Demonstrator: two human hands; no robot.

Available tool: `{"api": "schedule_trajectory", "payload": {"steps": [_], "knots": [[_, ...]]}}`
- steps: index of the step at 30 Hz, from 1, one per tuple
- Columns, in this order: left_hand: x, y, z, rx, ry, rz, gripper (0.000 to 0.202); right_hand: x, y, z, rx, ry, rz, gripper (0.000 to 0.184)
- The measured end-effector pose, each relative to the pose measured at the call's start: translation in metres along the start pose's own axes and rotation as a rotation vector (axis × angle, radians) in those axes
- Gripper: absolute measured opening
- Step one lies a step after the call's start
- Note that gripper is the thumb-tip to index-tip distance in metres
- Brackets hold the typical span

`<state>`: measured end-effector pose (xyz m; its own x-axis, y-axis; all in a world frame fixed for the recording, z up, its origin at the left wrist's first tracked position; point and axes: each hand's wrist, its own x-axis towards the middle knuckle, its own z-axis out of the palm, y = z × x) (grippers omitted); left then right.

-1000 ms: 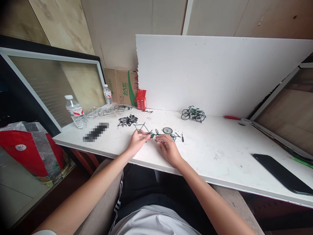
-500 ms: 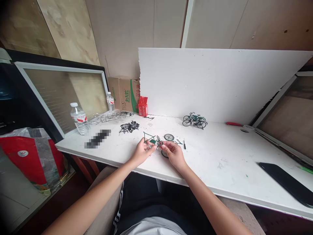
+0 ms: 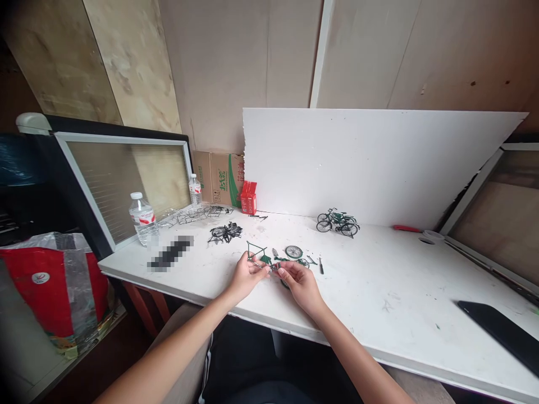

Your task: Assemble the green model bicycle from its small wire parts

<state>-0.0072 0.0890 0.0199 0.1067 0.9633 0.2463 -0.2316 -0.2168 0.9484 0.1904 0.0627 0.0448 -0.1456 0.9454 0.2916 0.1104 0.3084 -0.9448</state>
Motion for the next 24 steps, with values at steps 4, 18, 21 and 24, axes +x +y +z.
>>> {"api": "schedule_trajectory", "payload": {"steps": [4, 18, 21, 24], "knots": [[0.0, -0.003, 0.0, -0.006, 0.012, 0.021, 0.056, 0.001, 0.005, -0.001, -0.016, 0.006, -0.014, 0.048], [0.0, 0.0, -0.001, 0.011, -0.013, -0.006, 0.058, -0.001, 0.002, 0.001, -0.06, -0.007, -0.027, 0.043], [0.0, 0.0, -0.001, 0.017, -0.038, -0.015, 0.055, -0.003, -0.002, 0.001, -0.111, -0.004, -0.038, 0.044], [0.0, -0.002, 0.0, 0.034, -0.054, -0.004, 0.054, -0.004, -0.006, 0.001, -0.19, 0.0, -0.059, 0.043]]}}
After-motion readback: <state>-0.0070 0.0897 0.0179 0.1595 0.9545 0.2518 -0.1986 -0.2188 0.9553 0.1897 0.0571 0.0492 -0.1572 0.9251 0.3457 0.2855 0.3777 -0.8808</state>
